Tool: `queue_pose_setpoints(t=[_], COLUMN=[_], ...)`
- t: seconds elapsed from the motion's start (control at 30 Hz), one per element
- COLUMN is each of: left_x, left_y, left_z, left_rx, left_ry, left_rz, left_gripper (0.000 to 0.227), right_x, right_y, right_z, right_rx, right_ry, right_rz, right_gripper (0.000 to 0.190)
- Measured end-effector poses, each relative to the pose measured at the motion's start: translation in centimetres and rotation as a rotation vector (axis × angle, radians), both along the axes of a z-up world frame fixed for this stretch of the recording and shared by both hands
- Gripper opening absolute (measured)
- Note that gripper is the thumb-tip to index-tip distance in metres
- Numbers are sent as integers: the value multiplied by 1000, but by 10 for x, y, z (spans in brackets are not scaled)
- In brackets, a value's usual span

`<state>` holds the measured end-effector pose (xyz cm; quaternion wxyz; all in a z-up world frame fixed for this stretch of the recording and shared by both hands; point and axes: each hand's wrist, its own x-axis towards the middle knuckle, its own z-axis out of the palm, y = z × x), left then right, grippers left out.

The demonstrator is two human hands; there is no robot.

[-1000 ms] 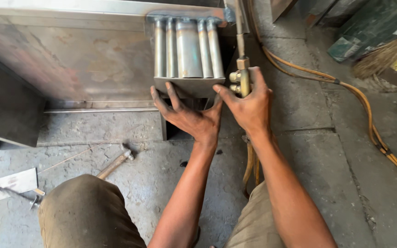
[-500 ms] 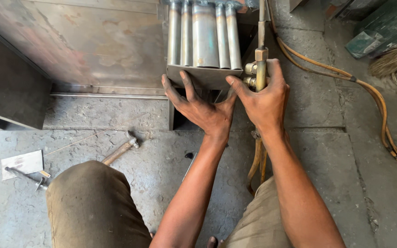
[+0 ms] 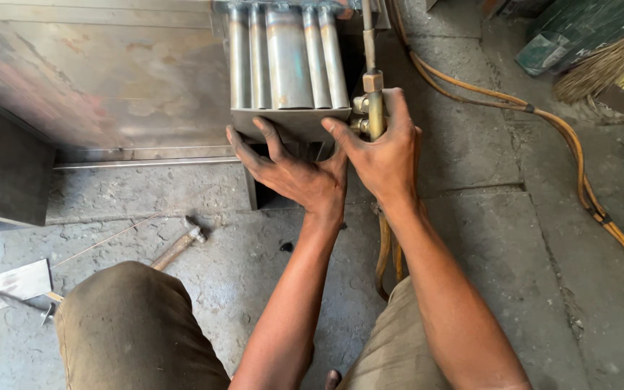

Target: The person is welding a metal structure using a gas torch and filler rod. They are sitting on the floor, applying heat and filler to the seams of a stainless steel box with cylindrical protrusions. The person occasionally uses a hammer to tap the welded area.

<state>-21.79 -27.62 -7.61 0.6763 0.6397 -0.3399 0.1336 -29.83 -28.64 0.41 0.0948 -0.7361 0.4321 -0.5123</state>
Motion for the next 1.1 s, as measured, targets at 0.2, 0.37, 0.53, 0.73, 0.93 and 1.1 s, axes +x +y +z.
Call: queue_pose_setpoints(t=[0.2,0.37,0.53,0.73,0.93,1.1], left_x=[4,3,8,51,169,225], left_y=[-1,-4,3,39,49,100], left_z=[3,1,11,-22,-234,-307], left_rx=[-25,6,37,-58,889,1444], left_ry=[-26,-18,-25,40,545,-369], left_rz=[16,47,11,-291,39,177], left_gripper=[114,109,111,89,45,51], right_x=[4,5,5,6,8,9], right_y=[1,0,-3,-4,0,-2], right_z=[2,-2,-4,-9,-8,-5], right_rx=[31,23,43,62,132,96], right_ry=[-13,-3,2,13,-16,3], right_rz=[-21,-24,-90,-133,-108,-145], right_gripper=[53,56,62,66,69,70])
